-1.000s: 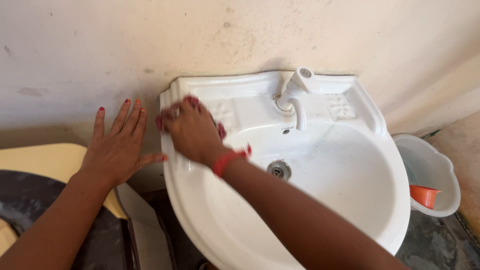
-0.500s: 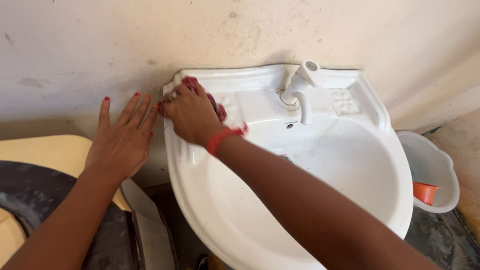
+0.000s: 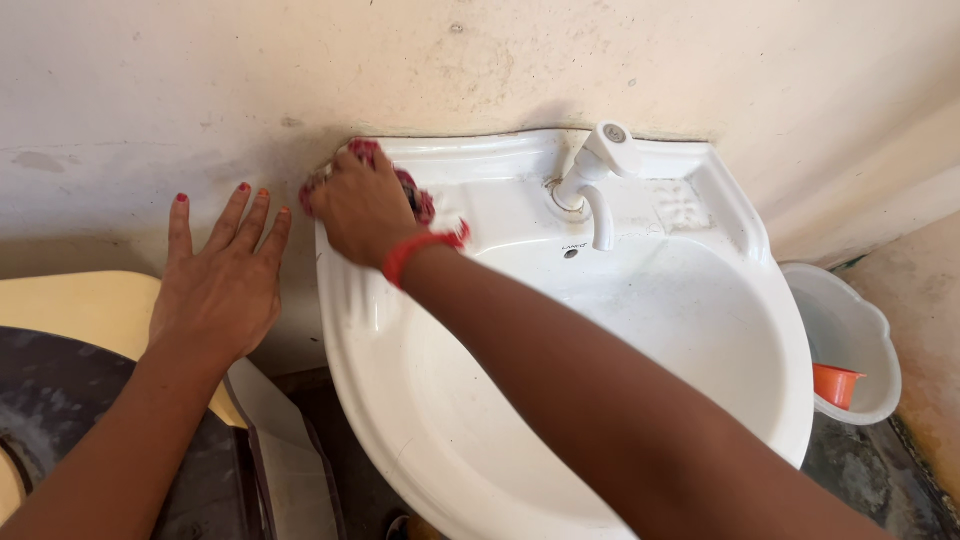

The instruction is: The person uses a red patterned cloth to wipe the surface of a white bathroom sink. They scrub the basin, the faucet, and the surrounding wall area repeatedly.

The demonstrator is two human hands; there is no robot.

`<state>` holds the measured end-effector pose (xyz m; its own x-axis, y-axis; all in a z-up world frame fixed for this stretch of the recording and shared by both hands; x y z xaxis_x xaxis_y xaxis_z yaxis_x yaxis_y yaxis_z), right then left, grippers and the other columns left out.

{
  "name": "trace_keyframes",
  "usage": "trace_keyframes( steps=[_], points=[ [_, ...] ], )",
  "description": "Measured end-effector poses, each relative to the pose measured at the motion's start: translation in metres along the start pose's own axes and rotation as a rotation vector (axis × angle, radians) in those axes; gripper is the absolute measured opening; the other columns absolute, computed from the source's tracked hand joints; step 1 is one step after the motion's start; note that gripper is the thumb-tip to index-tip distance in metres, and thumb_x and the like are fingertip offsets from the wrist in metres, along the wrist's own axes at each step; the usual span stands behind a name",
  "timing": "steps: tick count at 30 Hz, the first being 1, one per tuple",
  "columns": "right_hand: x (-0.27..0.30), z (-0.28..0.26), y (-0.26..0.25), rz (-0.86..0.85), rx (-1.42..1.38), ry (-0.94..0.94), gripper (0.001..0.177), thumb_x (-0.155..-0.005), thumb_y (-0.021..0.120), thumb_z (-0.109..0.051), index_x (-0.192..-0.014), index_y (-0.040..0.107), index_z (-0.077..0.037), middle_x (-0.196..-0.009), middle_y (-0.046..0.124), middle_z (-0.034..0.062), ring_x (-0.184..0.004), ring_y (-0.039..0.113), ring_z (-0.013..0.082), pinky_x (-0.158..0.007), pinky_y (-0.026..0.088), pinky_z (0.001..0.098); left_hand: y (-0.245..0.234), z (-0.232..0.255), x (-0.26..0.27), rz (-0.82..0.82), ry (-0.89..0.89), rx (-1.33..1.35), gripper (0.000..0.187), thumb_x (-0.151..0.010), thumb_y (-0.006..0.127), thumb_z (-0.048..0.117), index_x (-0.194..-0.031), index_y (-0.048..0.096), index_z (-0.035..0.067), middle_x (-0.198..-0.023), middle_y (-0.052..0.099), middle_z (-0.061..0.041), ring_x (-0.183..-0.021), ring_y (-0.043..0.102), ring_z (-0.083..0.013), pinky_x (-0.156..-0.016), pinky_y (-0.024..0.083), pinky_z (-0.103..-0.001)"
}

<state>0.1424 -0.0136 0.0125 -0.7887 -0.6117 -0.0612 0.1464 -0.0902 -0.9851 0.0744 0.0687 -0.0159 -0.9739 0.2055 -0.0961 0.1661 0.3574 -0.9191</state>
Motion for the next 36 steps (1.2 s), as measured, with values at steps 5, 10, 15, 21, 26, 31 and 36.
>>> trace_keyframes(
  steps=[5,10,15,21,26,31,36],
  points=[
    [-0.016,0.005,-0.001,0.015,-0.038,0.005,0.02,-0.089,0.055,-0.011,-0.089,0.075,-0.013,-0.107,0.072,0.0065,-0.128,0.052,0.0262,-0.116,0.032,0.0588,-0.007,-0.003,0.003,0.082,-0.027,0.123,0.06,-0.099,0.036,0.028,-0.158,0.03,0.02,-0.166,0.026,-0.001,-0.155,0.015,-0.0174,-0.124,0.003,-0.057],
    [-0.002,-0.005,-0.001,0.077,-0.016,-0.04,0.018,-0.088,0.057,-0.011,-0.09,0.075,-0.01,-0.104,0.072,0.0118,-0.123,0.054,0.0279,-0.11,0.036,0.0577,-0.012,0.002,0.012,0.065,-0.032,0.078,0.069,-0.092,0.043,0.027,-0.159,0.028,0.021,-0.167,0.023,0.0,-0.154,0.014,-0.0169,-0.122,0.004,-0.056],
    [0.032,-0.018,0.002,-0.012,-0.093,-0.066,0.018,-0.082,0.06,-0.007,-0.092,0.075,-0.009,-0.105,0.073,0.0084,-0.125,0.054,0.0254,-0.102,0.044,0.0499,-0.021,0.009,0.023,0.04,-0.039,0.094,0.075,-0.088,0.05,0.025,-0.159,0.028,0.021,-0.167,0.023,0.0,-0.154,0.014,-0.0172,-0.121,0.005,-0.057],
    [0.085,-0.04,-0.019,0.172,-0.304,-0.208,0.038,-0.073,0.058,0.004,-0.102,0.078,-0.009,-0.119,0.073,0.0058,-0.119,0.055,0.0269,-0.101,0.04,0.0563,-0.029,0.017,0.036,0.095,-0.029,0.203,0.065,-0.093,0.048,0.023,-0.156,0.035,0.022,-0.166,0.028,-0.001,-0.155,0.016,-0.0173,-0.123,0.006,-0.058],
    [0.138,-0.06,-0.029,-0.019,-0.702,-0.38,0.038,-0.078,0.058,0.005,-0.106,0.08,-0.009,-0.119,0.075,0.0072,-0.121,0.056,0.0274,-0.103,0.046,0.0461,-0.03,0.022,0.044,0.135,0.007,0.238,0.064,-0.092,0.047,0.023,-0.155,0.037,0.023,-0.166,0.029,-0.002,-0.155,0.018,-0.0184,-0.123,0.007,-0.059],
    [0.154,0.004,-0.009,-0.062,-1.292,0.409,0.033,-0.097,0.053,-0.005,-0.126,0.069,-0.004,-0.108,0.068,0.0306,-0.092,0.066,0.0422,-0.088,0.053,0.0492,-0.042,0.027,0.052,0.251,0.023,0.373,0.059,-0.097,0.043,0.024,-0.155,0.038,0.018,-0.163,0.033,-0.005,-0.155,0.02,-0.0215,-0.122,0.008,-0.062],
    [0.153,0.028,-0.024,0.609,-0.983,0.519,0.038,-0.094,0.06,-0.01,-0.132,0.064,-0.003,-0.116,0.068,0.0271,-0.104,0.068,0.0368,-0.096,0.054,0.045,-0.054,0.041,0.065,0.295,0.03,0.444,0.055,-0.1,0.04,0.026,-0.154,0.039,0.017,-0.162,0.035,-0.007,-0.153,0.021,-0.0233,-0.12,0.009,-0.063]
  ],
)
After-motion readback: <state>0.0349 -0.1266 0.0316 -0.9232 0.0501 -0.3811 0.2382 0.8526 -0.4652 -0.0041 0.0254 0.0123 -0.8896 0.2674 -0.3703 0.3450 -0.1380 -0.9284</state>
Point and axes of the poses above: each hand's wrist, its own x-axis away from the middle knuckle, its own y-axis out of the palm, z = x × y, the point moved 10 cm from there along -x, towards the middle knuckle
